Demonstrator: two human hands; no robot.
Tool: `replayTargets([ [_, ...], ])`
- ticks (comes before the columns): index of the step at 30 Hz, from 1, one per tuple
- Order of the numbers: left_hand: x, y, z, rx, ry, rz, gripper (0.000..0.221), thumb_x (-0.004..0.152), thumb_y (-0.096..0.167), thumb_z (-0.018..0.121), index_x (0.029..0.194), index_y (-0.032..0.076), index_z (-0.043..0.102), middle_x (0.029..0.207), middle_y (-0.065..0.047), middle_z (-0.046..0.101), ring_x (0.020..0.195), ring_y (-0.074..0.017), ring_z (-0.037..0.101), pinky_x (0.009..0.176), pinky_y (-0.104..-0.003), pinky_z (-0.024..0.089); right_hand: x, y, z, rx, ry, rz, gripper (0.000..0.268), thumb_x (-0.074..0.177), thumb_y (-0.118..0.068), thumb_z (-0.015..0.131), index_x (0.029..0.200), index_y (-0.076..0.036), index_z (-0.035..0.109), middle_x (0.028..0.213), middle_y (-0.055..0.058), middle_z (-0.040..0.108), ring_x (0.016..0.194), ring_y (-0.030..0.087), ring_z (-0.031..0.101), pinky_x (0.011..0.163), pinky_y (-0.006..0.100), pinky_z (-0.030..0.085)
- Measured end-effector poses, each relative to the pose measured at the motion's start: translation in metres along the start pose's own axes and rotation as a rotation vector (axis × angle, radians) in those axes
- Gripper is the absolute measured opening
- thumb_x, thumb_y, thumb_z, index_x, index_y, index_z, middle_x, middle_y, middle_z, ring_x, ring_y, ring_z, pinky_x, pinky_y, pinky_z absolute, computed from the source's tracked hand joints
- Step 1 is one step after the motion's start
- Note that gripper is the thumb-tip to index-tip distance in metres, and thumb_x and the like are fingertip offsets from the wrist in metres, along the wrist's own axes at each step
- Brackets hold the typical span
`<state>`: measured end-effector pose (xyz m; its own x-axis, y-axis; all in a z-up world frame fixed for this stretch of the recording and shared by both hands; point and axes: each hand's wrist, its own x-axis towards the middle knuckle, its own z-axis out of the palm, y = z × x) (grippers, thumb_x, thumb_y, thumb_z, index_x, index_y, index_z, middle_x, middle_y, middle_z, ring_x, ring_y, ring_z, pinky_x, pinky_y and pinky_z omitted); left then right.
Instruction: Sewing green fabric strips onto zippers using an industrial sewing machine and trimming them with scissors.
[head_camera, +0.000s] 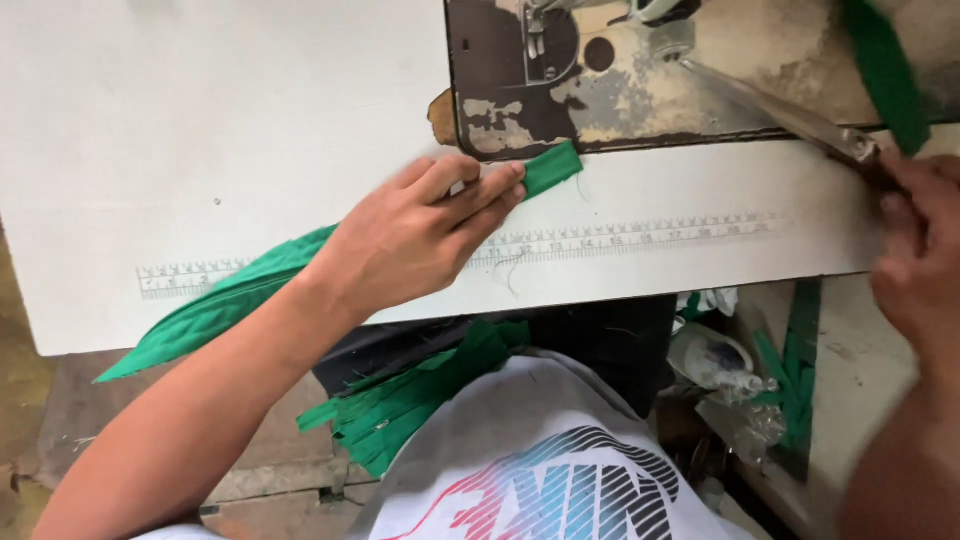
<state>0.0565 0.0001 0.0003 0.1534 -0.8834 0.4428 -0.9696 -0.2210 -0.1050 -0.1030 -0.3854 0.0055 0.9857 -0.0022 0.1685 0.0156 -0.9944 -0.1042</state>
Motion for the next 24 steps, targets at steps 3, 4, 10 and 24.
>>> replayTargets([
  [3, 0.008, 0.004, 0.004, 0.047, -0.006, -0.011, 0.024, 0.093, 0.009, 0.058, 0.114, -0.001, 0.06, 0.122, -0.013, 0.055, 0.108, -0.0232, 0.044, 0.083, -0.032, 0.049, 0.0, 0.02, -0.016, 0.035, -0.19, -0.113, 0.054, 0.084, 0.018, 0.046, 0.138, 0.015, 0.049, 0.128, 0.03, 0.048, 0.11, 0.04, 0.048, 0.097, 0.043, 0.04],
  [4, 0.008, 0.005, 0.005, 0.043, -0.006, -0.014, 0.024, 0.093, 0.009, 0.058, 0.114, -0.001, 0.06, 0.122, -0.013, 0.055, 0.108, -0.0232, 0.044, 0.083, -0.032, 0.049, -0.004, 0.028, -0.019, 0.034, -0.194, -0.113, 0.054, 0.084, 0.018, 0.046, 0.138, 0.015, 0.049, 0.128, 0.03, 0.048, 0.11, 0.04, 0.048, 0.097, 0.043, 0.04],
  [10, 0.012, 0.005, 0.003, 0.018, -0.079, -0.067, 0.025, 0.088, 0.016, 0.063, 0.11, 0.004, 0.062, 0.112, -0.005, 0.06, 0.1, -0.0184, 0.048, 0.082, -0.029, 0.049, -0.021, 0.06, -0.002, 0.037, -0.355, -0.018, 0.093, 0.063, 0.013, 0.066, 0.15, -0.002, 0.039, 0.11, 0.024, 0.058, 0.09, 0.035, 0.054, 0.076, 0.041, 0.046],
  [24, 0.009, 0.009, 0.009, -0.143, 0.06, -0.159, 0.022, 0.092, 0.003, 0.054, 0.111, 0.002, 0.064, 0.115, -0.004, 0.062, 0.097, -0.0218, 0.048, 0.081, -0.033, 0.046, -0.088, -0.121, -0.015, 1.267, -0.285, 0.505, 0.084, 0.06, -0.064, 0.064, 0.121, -0.007, 0.054, 0.055, 0.007, 0.061, 0.036, 0.007, 0.048, 0.031, 0.017, 0.038],
])
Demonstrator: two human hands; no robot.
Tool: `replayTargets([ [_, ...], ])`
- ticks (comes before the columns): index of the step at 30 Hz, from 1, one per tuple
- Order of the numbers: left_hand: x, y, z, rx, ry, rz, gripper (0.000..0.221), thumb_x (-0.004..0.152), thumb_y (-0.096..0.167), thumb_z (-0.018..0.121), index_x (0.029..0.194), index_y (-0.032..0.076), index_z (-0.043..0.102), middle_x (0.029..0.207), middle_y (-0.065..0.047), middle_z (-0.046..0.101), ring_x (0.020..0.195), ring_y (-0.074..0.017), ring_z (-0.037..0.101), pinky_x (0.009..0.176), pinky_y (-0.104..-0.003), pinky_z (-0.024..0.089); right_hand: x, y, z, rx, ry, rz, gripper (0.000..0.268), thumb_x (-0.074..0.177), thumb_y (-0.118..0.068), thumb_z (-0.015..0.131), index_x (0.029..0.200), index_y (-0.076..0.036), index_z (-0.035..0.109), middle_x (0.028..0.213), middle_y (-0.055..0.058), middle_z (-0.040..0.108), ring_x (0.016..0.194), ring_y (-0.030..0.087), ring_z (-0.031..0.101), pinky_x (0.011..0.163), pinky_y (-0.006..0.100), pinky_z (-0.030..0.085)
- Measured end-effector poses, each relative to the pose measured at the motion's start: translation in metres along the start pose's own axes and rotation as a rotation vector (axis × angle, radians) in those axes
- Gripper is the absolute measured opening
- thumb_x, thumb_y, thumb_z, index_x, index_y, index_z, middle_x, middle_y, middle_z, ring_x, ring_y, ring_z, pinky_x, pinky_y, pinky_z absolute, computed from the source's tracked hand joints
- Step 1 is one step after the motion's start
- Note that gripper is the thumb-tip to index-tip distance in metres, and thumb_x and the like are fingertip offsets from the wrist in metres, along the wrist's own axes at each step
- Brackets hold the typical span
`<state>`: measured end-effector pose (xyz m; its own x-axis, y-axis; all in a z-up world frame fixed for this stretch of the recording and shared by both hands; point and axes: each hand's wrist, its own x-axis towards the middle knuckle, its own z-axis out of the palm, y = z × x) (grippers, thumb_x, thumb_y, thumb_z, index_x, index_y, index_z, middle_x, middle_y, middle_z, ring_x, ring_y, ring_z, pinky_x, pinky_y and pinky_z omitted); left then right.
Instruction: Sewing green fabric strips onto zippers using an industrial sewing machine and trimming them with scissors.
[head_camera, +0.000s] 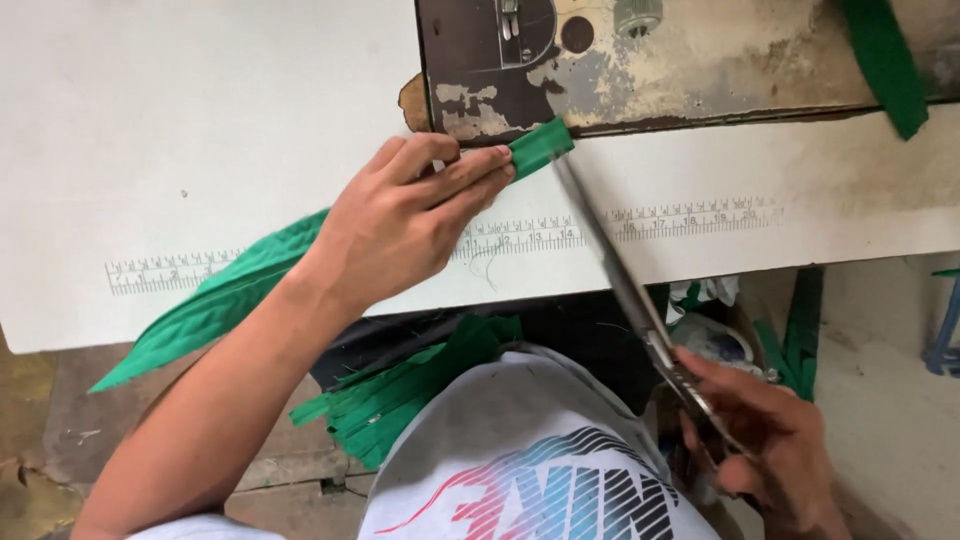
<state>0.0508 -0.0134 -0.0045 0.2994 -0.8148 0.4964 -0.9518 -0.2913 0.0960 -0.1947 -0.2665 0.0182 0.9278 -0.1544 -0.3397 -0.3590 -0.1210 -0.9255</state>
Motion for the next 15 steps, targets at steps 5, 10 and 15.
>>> replayTargets([
  [5, -0.001, -0.001, 0.0, 0.014, -0.029, -0.01, 0.024, 0.091, 0.004, 0.055, 0.113, 0.004, 0.064, 0.117, -0.002, 0.061, 0.099, -0.0196, 0.046, 0.081, -0.032, 0.045, 0.001, 0.006, 0.004, 0.013, 0.001, 0.015, 0.082, 0.056, -0.051, 0.07, 0.12, -0.002, 0.055, 0.057, 0.008, 0.061, 0.046, 0.011, 0.054, 0.037, 0.02, 0.044],
  [10, -0.002, -0.003, 0.001, 0.057, -0.048, 0.007, 0.028, 0.088, 0.005, 0.057, 0.116, 0.005, 0.063, 0.116, -0.003, 0.064, 0.104, -0.019, 0.045, 0.083, -0.032, 0.045, -0.002, -0.008, 0.008, -0.078, 0.091, 0.182, 0.086, 0.048, -0.053, 0.065, 0.12, -0.004, 0.06, 0.055, 0.012, 0.061, 0.048, 0.016, 0.055, 0.044, 0.028, 0.044],
  [15, -0.002, -0.002, 0.001, 0.038, -0.039, -0.002, 0.028, 0.088, 0.004, 0.057, 0.115, 0.004, 0.063, 0.114, -0.004, 0.065, 0.106, -0.019, 0.044, 0.085, -0.032, 0.044, 0.0, 0.006, 0.008, -0.008, 0.056, 0.081, 0.085, 0.05, -0.052, 0.07, 0.119, -0.003, 0.058, 0.058, 0.01, 0.06, 0.049, 0.014, 0.056, 0.041, 0.023, 0.047],
])
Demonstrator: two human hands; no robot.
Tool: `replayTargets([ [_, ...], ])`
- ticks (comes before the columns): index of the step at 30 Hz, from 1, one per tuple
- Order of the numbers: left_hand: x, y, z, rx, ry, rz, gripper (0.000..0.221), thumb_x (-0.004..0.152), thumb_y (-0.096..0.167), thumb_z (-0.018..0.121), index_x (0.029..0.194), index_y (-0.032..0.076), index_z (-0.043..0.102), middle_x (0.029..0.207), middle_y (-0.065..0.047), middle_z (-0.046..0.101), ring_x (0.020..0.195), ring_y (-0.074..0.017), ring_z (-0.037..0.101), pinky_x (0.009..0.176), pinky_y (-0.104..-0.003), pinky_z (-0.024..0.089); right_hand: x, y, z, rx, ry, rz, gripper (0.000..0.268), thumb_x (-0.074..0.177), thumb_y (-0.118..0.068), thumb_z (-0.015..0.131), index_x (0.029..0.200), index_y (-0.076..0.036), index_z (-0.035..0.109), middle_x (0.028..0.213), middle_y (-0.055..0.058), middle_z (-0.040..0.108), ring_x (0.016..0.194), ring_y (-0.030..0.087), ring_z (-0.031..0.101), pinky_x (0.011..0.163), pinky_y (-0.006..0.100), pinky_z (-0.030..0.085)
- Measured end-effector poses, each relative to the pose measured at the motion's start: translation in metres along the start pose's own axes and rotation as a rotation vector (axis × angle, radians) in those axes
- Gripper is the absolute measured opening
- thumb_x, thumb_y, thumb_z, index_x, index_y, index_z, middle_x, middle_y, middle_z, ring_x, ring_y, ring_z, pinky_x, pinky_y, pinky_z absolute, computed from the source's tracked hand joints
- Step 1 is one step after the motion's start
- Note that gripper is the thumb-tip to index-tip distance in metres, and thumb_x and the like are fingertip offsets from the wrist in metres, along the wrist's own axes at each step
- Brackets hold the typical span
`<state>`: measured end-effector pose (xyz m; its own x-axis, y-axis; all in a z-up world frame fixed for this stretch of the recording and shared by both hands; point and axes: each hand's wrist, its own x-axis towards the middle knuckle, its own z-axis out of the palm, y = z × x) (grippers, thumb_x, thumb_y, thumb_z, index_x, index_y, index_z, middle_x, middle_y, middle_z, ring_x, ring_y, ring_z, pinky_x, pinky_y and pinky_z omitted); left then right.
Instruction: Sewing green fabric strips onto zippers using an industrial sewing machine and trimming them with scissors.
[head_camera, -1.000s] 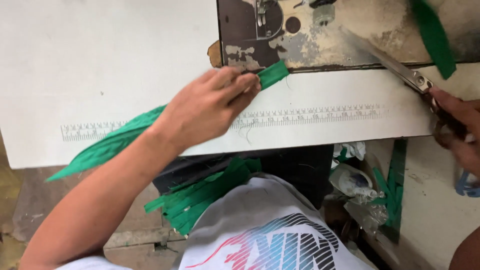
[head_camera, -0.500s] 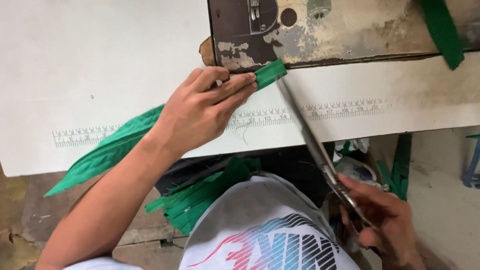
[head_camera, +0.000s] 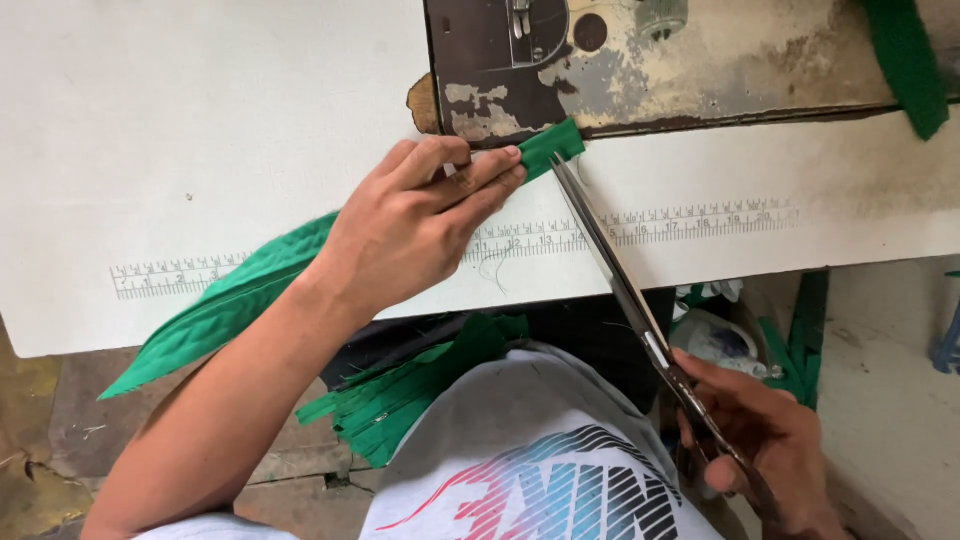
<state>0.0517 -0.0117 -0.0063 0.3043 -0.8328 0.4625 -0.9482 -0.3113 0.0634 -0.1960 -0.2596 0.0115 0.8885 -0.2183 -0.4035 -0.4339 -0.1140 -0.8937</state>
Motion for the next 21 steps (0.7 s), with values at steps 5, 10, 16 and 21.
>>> replayTargets([
  [5, -0.001, 0.0, 0.0, -0.021, -0.006, -0.011, 0.029, 0.088, 0.004, 0.057, 0.117, 0.003, 0.061, 0.113, -0.006, 0.066, 0.108, -0.0201, 0.043, 0.085, -0.033, 0.043, -0.006, -0.011, 0.003, -0.012, -0.015, 0.026, 0.081, 0.055, -0.052, 0.067, 0.121, -0.005, 0.058, 0.058, 0.009, 0.061, 0.047, 0.013, 0.055, 0.039, 0.024, 0.044],
  [10, 0.001, 0.0, -0.001, -0.015, 0.007, -0.005, 0.026, 0.09, 0.004, 0.054, 0.115, 0.003, 0.062, 0.112, -0.005, 0.066, 0.104, -0.0206, 0.045, 0.084, -0.033, 0.044, -0.004, -0.014, 0.005, -0.016, 0.059, 0.12, 0.088, 0.046, -0.049, 0.067, 0.12, -0.003, 0.059, 0.056, 0.014, 0.059, 0.049, 0.019, 0.056, 0.041, 0.029, 0.048],
  [16, 0.0, -0.001, 0.0, -0.016, 0.011, 0.002, 0.027, 0.089, 0.004, 0.056, 0.115, 0.004, 0.062, 0.113, -0.005, 0.066, 0.104, -0.0206, 0.045, 0.081, -0.033, 0.044, 0.006, -0.023, 0.022, -0.109, -0.026, -0.128, 0.078, 0.061, -0.061, 0.062, 0.12, -0.011, 0.055, 0.058, 0.002, 0.062, 0.046, 0.008, 0.058, 0.039, 0.018, 0.05],
  [21, 0.0, -0.001, 0.0, -0.007, 0.0, 0.007, 0.028, 0.089, 0.006, 0.056, 0.117, 0.004, 0.061, 0.113, -0.005, 0.066, 0.107, -0.0211, 0.046, 0.084, -0.033, 0.044, 0.017, -0.03, 0.032, -0.299, -0.049, -0.255, 0.077, 0.062, -0.048, 0.063, 0.126, -0.008, 0.047, 0.047, -0.002, 0.051, 0.038, 0.005, 0.037, 0.033, 0.02, 0.034],
])
